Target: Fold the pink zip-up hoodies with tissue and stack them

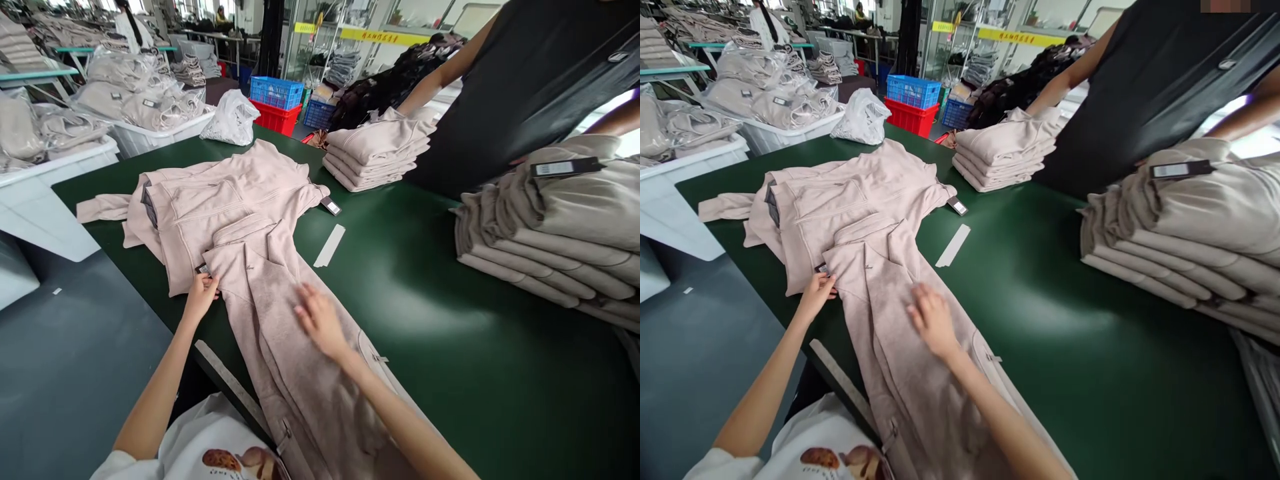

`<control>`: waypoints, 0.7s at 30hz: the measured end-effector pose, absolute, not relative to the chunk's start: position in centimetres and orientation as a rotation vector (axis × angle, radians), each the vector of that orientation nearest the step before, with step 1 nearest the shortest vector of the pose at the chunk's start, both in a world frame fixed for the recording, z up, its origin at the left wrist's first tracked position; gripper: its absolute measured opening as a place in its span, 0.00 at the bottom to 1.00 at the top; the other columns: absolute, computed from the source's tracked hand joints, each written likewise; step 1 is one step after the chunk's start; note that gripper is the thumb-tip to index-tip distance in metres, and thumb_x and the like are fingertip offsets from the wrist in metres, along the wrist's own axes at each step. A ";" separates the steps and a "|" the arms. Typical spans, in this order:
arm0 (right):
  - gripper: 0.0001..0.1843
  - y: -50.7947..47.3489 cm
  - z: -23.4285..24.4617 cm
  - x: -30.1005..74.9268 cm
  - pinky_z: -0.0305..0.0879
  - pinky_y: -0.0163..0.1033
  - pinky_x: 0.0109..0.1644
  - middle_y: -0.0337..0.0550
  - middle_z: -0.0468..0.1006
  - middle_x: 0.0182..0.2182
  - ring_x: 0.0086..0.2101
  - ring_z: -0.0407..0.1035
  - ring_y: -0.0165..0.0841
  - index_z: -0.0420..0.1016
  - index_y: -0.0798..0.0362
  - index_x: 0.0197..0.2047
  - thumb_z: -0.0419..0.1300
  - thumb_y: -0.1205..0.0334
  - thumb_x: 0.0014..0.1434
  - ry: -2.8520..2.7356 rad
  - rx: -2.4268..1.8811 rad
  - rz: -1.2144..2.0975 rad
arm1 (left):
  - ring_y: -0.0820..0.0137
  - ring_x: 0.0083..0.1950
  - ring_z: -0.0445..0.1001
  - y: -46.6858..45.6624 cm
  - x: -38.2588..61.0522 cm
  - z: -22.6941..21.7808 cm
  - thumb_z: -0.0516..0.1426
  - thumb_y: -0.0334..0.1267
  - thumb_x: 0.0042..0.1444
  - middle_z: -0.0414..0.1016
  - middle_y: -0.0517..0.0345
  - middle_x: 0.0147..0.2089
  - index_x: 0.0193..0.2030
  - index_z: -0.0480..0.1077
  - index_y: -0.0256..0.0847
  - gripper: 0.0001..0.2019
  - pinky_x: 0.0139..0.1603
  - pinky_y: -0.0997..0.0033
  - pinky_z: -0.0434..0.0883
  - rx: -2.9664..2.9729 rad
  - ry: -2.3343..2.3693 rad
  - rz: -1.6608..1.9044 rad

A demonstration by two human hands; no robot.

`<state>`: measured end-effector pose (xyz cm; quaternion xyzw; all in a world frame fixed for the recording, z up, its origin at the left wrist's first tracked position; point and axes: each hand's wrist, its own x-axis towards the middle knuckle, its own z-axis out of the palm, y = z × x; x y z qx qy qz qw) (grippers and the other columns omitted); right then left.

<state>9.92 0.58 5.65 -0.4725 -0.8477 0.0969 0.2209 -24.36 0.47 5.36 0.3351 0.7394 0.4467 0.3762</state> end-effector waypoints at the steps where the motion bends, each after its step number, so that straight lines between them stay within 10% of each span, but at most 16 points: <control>1: 0.28 1.5 5.7 11.4 0.60 0.52 0.63 0.55 0.67 0.63 0.62 0.62 0.44 0.63 0.54 0.67 0.47 0.49 0.69 -2.185 -1.484 0.280 | 0.66 0.38 0.79 0.8 -24.2 5.4 0.63 0.46 0.57 0.75 0.50 0.44 0.50 0.63 0.37 0.21 0.35 0.67 0.78 0.772 1.847 1.184; 5: 0.30 4.0 4.7 16.9 0.68 0.45 0.45 0.54 0.78 0.45 0.44 0.72 0.44 0.72 0.57 0.53 0.57 0.41 0.58 -1.793 -2.064 0.628 | 0.65 0.40 0.79 3.3 -23.9 6.4 0.63 0.44 0.58 0.77 0.48 0.42 0.46 0.67 0.35 0.17 0.37 0.67 0.79 0.575 1.767 1.234; 10: 0.24 3.1 4.0 18.9 0.53 0.37 0.28 0.39 0.71 0.24 0.27 0.65 0.33 0.66 0.51 0.26 0.57 0.37 0.56 -1.877 -2.040 1.006 | 0.63 0.47 0.78 5.8 -23.1 6.2 0.62 0.45 0.58 0.76 0.44 0.51 0.52 0.67 0.36 0.19 0.40 0.66 0.77 0.607 1.829 1.226; 21: 0.24 1.5 4.0 23.3 0.51 0.36 0.27 0.37 0.66 0.20 0.25 0.62 0.31 0.54 0.49 0.22 0.54 0.42 0.59 -1.619 -2.111 0.779 | 0.59 0.56 0.75 11.7 -19.4 5.6 0.65 0.42 0.52 0.77 0.49 0.50 0.46 0.68 0.41 0.17 0.55 0.61 0.73 1.055 1.908 1.203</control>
